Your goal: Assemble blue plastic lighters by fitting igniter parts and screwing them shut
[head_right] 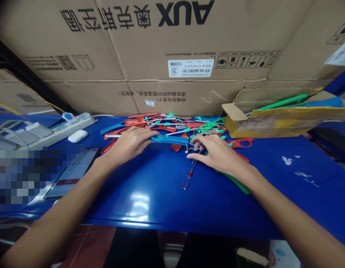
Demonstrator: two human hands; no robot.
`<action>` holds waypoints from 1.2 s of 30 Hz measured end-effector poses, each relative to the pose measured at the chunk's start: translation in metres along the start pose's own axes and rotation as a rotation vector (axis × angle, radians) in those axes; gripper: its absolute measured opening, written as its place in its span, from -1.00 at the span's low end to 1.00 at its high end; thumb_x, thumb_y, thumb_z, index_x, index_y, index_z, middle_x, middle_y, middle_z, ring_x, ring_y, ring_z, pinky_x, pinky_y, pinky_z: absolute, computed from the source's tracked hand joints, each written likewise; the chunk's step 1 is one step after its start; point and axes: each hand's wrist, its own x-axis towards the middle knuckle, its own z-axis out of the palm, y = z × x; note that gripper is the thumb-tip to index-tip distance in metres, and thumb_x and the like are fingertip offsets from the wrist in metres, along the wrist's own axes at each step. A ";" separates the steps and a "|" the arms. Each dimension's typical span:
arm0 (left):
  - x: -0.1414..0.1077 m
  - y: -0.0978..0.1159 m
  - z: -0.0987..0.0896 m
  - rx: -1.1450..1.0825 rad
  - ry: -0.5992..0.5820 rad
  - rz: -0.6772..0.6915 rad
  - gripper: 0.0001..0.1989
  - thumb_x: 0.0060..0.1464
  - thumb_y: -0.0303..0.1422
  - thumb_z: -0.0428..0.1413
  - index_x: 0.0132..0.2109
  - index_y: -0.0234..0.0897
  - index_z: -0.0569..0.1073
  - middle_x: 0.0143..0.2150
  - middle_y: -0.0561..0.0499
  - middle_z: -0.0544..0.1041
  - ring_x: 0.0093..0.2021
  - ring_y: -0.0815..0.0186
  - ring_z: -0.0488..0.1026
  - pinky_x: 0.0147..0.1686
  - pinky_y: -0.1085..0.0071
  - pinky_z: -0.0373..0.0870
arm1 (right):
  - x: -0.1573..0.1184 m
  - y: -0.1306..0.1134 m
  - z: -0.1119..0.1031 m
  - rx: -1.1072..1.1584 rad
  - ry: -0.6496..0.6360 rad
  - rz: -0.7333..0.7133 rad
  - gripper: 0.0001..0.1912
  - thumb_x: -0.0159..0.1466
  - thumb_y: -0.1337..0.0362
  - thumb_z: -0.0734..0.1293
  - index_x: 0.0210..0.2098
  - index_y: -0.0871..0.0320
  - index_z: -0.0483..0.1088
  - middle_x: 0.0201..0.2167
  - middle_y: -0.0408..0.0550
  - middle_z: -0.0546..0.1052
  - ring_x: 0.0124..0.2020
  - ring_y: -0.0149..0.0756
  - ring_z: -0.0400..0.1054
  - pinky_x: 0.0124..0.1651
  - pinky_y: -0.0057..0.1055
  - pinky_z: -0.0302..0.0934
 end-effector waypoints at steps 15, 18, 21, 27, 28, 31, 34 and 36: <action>-0.005 -0.003 0.004 -0.046 0.021 -0.092 -0.70 0.32 -0.41 0.06 0.14 -0.25 0.50 0.01 -0.13 0.62 -0.10 0.11 0.63 -0.22 0.25 0.56 | 0.001 0.002 0.000 0.402 -0.016 0.042 -0.74 0.35 0.01 0.34 -0.21 0.06 0.47 -0.24 -0.10 0.57 -0.22 -0.24 0.44 -0.13 -0.27 0.30; -0.004 -0.001 0.003 -0.060 0.024 -0.103 -0.70 0.32 -0.40 0.07 0.15 -0.24 0.50 0.02 -0.14 0.62 -0.09 0.10 0.62 -0.20 0.23 0.56 | 0.002 0.000 -0.002 0.409 -0.004 0.028 -0.75 0.34 0.02 0.33 -0.23 0.07 0.47 -0.26 -0.09 0.57 -0.24 -0.24 0.43 -0.15 -0.27 0.30; -0.003 0.000 0.003 -0.065 0.014 -0.098 -0.69 0.33 -0.38 0.05 0.16 -0.23 0.50 0.04 -0.16 0.61 -0.11 0.09 0.63 -0.20 0.21 0.56 | 0.003 -0.004 -0.002 0.392 0.036 0.068 -0.75 0.35 0.02 0.33 -0.21 0.07 0.48 -0.25 -0.07 0.58 -0.24 -0.21 0.43 -0.16 -0.26 0.29; -0.004 -0.002 0.002 -0.041 0.033 -0.074 -0.70 0.33 -0.37 0.06 0.15 -0.22 0.50 0.02 -0.13 0.62 -0.08 0.10 0.62 -0.22 0.25 0.55 | 0.006 -0.005 0.003 0.439 0.108 0.169 -0.71 0.33 0.01 0.34 -0.15 0.09 0.48 -0.20 -0.02 0.60 -0.16 -0.15 0.46 -0.09 -0.21 0.32; -0.004 -0.002 0.002 -0.038 0.035 -0.068 -0.70 0.34 -0.37 0.05 0.15 -0.22 0.49 0.01 -0.12 0.62 -0.09 0.10 0.62 -0.23 0.26 0.55 | 0.006 -0.005 0.003 0.447 0.107 0.166 -0.71 0.32 0.01 0.35 -0.16 0.09 0.48 -0.20 -0.02 0.60 -0.16 -0.15 0.46 -0.09 -0.21 0.32; -0.004 -0.002 0.004 -0.035 0.034 -0.044 -0.70 0.34 -0.37 0.04 0.16 -0.22 0.49 0.00 -0.11 0.63 -0.10 0.14 0.61 -0.24 0.29 0.54 | 0.005 -0.006 0.003 0.449 0.104 0.156 -0.73 0.32 0.03 0.35 -0.17 0.09 0.48 -0.20 -0.03 0.60 -0.16 -0.16 0.46 -0.09 -0.22 0.32; -0.003 -0.001 0.007 -0.039 0.030 -0.045 -0.70 0.34 -0.36 0.04 0.14 -0.23 0.50 -0.02 -0.11 0.63 -0.10 0.16 0.61 -0.24 0.30 0.53 | 0.004 -0.009 0.002 0.443 0.087 0.125 -0.78 0.33 0.07 0.35 -0.19 0.08 0.48 -0.21 -0.06 0.59 -0.16 -0.18 0.45 -0.08 -0.23 0.31; -0.003 -0.001 0.007 -0.047 0.023 -0.054 -0.70 0.35 -0.35 0.03 0.14 -0.24 0.51 -0.03 -0.12 0.64 -0.11 0.15 0.62 -0.24 0.29 0.53 | 0.004 -0.011 0.001 0.436 0.062 0.091 -0.80 0.34 0.08 0.35 -0.20 0.07 0.49 -0.20 -0.07 0.59 -0.17 -0.20 0.46 -0.08 -0.24 0.31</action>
